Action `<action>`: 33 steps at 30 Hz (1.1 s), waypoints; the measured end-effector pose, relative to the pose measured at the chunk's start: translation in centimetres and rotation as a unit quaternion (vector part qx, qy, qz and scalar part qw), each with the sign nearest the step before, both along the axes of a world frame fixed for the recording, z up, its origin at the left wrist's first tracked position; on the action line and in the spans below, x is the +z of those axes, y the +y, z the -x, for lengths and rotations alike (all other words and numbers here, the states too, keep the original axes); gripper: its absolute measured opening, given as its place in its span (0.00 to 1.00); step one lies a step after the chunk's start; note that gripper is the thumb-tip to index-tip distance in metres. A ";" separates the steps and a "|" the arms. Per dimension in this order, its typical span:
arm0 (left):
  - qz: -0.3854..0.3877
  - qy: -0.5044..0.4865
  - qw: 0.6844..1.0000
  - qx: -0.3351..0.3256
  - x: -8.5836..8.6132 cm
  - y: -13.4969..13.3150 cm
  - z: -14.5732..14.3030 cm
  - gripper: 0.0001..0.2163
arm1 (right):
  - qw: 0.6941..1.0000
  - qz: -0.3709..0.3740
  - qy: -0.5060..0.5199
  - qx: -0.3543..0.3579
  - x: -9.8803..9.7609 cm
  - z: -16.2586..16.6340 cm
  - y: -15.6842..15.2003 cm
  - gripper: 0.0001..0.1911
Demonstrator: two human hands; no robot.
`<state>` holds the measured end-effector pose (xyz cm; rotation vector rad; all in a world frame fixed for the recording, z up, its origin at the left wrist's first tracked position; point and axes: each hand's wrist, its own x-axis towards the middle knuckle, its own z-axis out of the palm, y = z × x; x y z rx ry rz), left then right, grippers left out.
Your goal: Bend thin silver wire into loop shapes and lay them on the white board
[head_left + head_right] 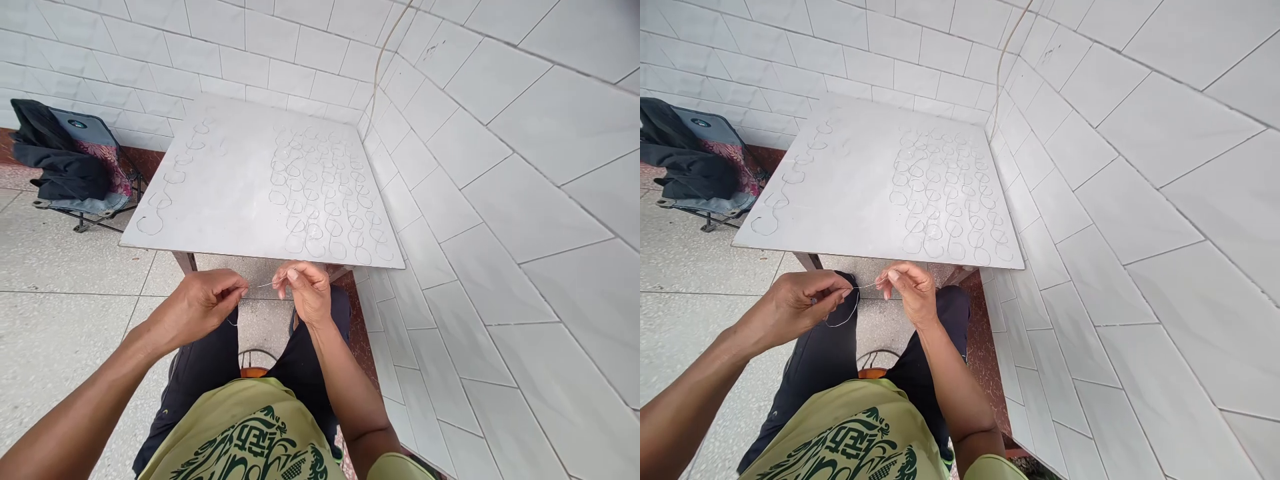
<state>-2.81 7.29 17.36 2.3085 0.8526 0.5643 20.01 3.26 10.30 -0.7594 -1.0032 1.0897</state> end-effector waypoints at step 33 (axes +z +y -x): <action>-0.235 -0.027 0.961 0.144 -4.1 -2.9 -2.0 0.08 | 0.978 0.103 -0.153 -0.099 -0.3 4.6 -2.3 0.13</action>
